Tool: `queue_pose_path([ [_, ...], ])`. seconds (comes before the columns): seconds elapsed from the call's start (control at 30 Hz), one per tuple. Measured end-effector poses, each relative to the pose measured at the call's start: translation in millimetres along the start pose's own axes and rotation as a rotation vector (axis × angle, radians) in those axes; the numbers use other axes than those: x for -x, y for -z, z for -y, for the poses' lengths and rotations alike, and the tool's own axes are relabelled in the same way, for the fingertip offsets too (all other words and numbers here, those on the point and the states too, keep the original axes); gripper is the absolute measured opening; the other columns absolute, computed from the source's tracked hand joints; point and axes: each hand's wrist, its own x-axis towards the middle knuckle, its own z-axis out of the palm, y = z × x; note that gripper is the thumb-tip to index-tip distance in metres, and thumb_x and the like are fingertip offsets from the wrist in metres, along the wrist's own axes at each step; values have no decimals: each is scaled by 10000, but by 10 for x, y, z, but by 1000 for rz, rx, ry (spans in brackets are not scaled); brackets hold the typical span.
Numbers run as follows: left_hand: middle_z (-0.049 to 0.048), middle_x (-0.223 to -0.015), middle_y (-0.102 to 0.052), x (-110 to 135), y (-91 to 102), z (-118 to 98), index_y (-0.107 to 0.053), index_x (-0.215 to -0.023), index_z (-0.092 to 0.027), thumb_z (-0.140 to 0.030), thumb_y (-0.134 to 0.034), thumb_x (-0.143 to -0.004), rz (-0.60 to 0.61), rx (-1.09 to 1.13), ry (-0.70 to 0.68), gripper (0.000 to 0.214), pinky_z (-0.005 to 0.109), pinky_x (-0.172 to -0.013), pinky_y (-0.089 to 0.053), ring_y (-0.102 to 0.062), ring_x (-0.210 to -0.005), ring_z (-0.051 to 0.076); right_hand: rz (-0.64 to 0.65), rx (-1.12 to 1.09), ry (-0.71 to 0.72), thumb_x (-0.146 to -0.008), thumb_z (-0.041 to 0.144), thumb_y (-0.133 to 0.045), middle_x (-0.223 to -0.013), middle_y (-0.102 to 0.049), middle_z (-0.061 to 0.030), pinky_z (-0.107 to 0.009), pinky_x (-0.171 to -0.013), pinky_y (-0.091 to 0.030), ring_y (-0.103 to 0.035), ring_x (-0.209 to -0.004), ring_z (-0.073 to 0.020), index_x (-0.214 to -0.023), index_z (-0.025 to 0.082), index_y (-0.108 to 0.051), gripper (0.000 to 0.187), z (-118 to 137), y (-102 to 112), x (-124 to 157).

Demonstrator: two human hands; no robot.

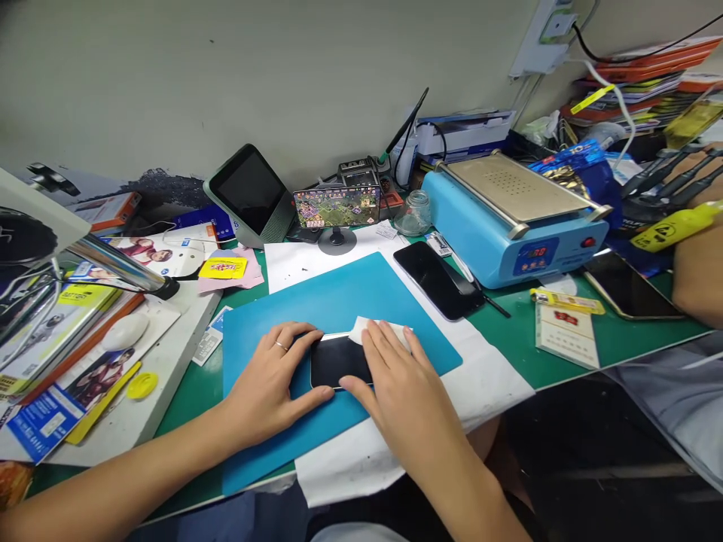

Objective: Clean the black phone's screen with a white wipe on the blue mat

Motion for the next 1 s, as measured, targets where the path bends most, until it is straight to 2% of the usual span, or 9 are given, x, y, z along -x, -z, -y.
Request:
queue_pose_path([
  [0.23,130,-1371,-538,-2,-10,0,-465,-1391,-208,-472,-667,-926,-35,22,-12,571,550,-1042,-464,-488,-1263,350,-67,-55,62,-1034,577,-374,-1430,-618,-149,-459,-1111,-468,-610,-1298,-277,-1338,92,-639,631,473,7,105],
  [0.47,130,-1323,-563,-6,-39,4,-478,-1374,-179,-360,-678,-907,-75,22,-19,539,514,-1010,-483,-516,-1204,331,34,-180,61,-1048,547,-362,-1506,-546,-118,-507,-1160,-418,-514,-1400,-273,-1445,126,-556,611,507,23,-173],
  [0.53,131,-1323,-562,-7,-38,-1,-481,-1366,-166,-340,-681,-903,-75,27,-25,534,506,-1006,-486,-518,-1196,324,19,-173,48,-1054,532,-355,-1509,-540,-123,-508,-1171,-400,-508,-1406,-268,-1437,112,-558,603,528,14,-203],
  [0.63,120,-1334,-557,-11,-24,-10,-495,-1352,-173,-340,-688,-902,-67,29,-21,517,503,-1013,-484,-509,-1213,316,-29,-155,61,-1054,535,-364,-1451,-603,-96,-478,-1159,-403,-557,-1360,-245,-1386,118,-599,583,553,28,-94],
  [0.73,129,-1356,-548,-13,-5,-10,-478,-1371,-178,-436,-698,-911,-53,17,-11,572,527,-1038,-467,-491,-1247,332,-57,-129,121,-1050,517,-410,-1427,-628,-60,-459,-1146,-384,-603,-1306,-225,-1364,144,-606,526,461,81,133],
  [0.83,133,-1373,-540,-11,3,5,-462,-1390,-193,-523,-695,-908,-18,11,-1,629,548,-1036,-460,-486,-1254,346,-67,-66,99,-1055,461,-434,-1438,-618,-73,-462,-1180,-294,-611,-1294,-228,-1392,142,-567,483,234,126,330],
  [0.9,132,-1379,-535,-6,1,16,-462,-1392,-198,-540,-689,-907,2,7,6,636,549,-1032,-458,-485,-1253,349,-61,-30,39,-1059,459,-418,-1455,-602,-89,-478,-1194,-250,-596,-1314,-242,-1430,141,-524,501,69,129,379],
  [1.0,130,-1384,-530,-1,-8,25,-464,-1392,-192,-552,-682,-909,4,-4,6,640,545,-1046,-449,-477,-1265,350,-44,-19,-12,-1063,487,-376,-1478,-576,-121,-524,-1173,-282,-568,-1347,-273,-1466,127,-479,550,-99,95,310],
])
